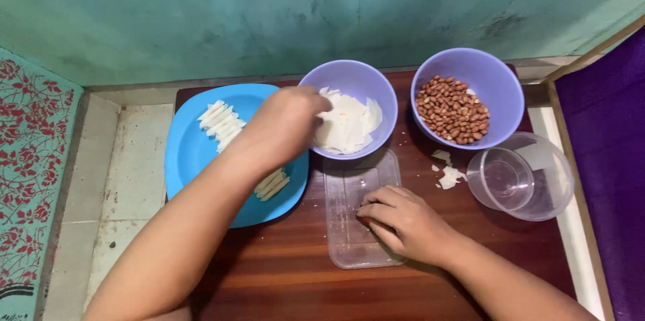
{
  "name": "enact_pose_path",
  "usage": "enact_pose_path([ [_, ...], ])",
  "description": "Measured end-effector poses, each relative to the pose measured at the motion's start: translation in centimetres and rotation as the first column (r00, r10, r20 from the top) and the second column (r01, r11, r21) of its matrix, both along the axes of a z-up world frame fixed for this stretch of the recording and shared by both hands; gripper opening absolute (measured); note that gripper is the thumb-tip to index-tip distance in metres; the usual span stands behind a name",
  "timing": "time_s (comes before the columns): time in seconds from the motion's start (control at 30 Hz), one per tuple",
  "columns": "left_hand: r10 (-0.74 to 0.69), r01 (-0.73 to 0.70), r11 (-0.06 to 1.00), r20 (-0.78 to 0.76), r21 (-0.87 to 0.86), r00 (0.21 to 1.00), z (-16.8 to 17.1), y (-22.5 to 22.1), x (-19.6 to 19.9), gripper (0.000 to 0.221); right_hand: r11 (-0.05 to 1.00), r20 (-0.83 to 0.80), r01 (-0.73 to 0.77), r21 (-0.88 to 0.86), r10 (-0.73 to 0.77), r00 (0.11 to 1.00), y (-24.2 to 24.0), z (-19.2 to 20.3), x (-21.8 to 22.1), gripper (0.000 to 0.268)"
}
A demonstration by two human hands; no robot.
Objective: Assembling peanut rolls by placing a peanut on a small wrapper and rolling it up manually.
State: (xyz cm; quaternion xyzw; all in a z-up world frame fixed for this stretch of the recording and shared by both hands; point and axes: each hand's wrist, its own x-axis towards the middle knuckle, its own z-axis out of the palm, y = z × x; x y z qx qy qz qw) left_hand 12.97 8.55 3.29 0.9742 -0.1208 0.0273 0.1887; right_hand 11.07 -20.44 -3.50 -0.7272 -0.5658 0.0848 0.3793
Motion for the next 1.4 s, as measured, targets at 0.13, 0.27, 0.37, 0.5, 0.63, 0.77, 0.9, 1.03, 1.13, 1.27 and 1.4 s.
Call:
enact_pose_path([
  [0.13,0.037,0.021,0.982,-0.300,0.189,0.953,-3.0,-2.0,3.8,0.046,0.999,0.013,-0.018,0.029,0.018,1.000,0.0,0.3,0.1,0.013],
  [0.27,0.073,0.074,0.918,-0.350,0.389,0.934,-4.3,-2.1,5.5,0.023,0.997,0.040,-0.028,0.073,0.025,0.999,0.0,0.5,0.0,0.011],
  [0.37,0.153,-0.010,0.937,-0.383,0.350,0.911,-3.2,-1.3,5.8,0.025,0.996,0.033,-0.018,0.084,0.015,0.999,-0.1,0.3,0.0,0.011],
  [0.5,0.184,-0.194,0.981,-0.323,0.004,0.928,1.2,-0.6,4.5,0.014,0.997,0.006,-0.032,0.069,0.032,0.999,-0.3,0.1,0.1,0.016],
  [0.63,0.170,-0.258,0.939,-0.350,-0.225,0.921,3.4,-0.7,3.1,0.010,0.997,0.060,-0.009,0.083,0.004,0.998,-0.2,-0.3,0.2,0.008],
  [0.77,0.219,-0.284,0.941,-0.304,-0.187,0.927,1.4,0.5,3.8,0.008,0.998,0.077,0.013,0.069,-0.018,0.997,-0.2,-0.4,0.1,0.008],
  [0.9,0.217,-0.412,0.772,-0.409,-0.484,0.886,0.3,0.6,4.2,0.012,0.997,0.067,0.012,0.072,-0.017,0.998,-0.2,-0.3,0.1,0.008],
  [1.03,0.133,-0.453,0.628,-0.486,-0.633,0.864,2.3,-0.7,3.1,0.016,0.998,0.060,0.008,0.070,-0.012,0.998,-0.3,-0.3,0.2,0.009],
  [1.13,0.088,-0.461,0.557,-0.504,-0.690,0.859,1.8,-1.0,2.6,0.015,0.996,0.068,0.014,0.083,-0.020,0.998,-0.2,-0.4,0.1,0.009],
  [1.27,0.093,-0.472,0.524,-0.503,-0.709,0.859,0.6,-0.6,2.5,0.013,0.994,0.037,0.021,0.109,-0.025,0.999,-0.1,-0.2,0.0,0.008],
  [1.4,0.126,-0.480,0.546,-0.499,-0.687,0.857,0.4,-0.4,2.9,0.012,0.992,0.036,0.031,0.122,-0.035,0.999,-0.1,-0.3,0.1,0.008],
])
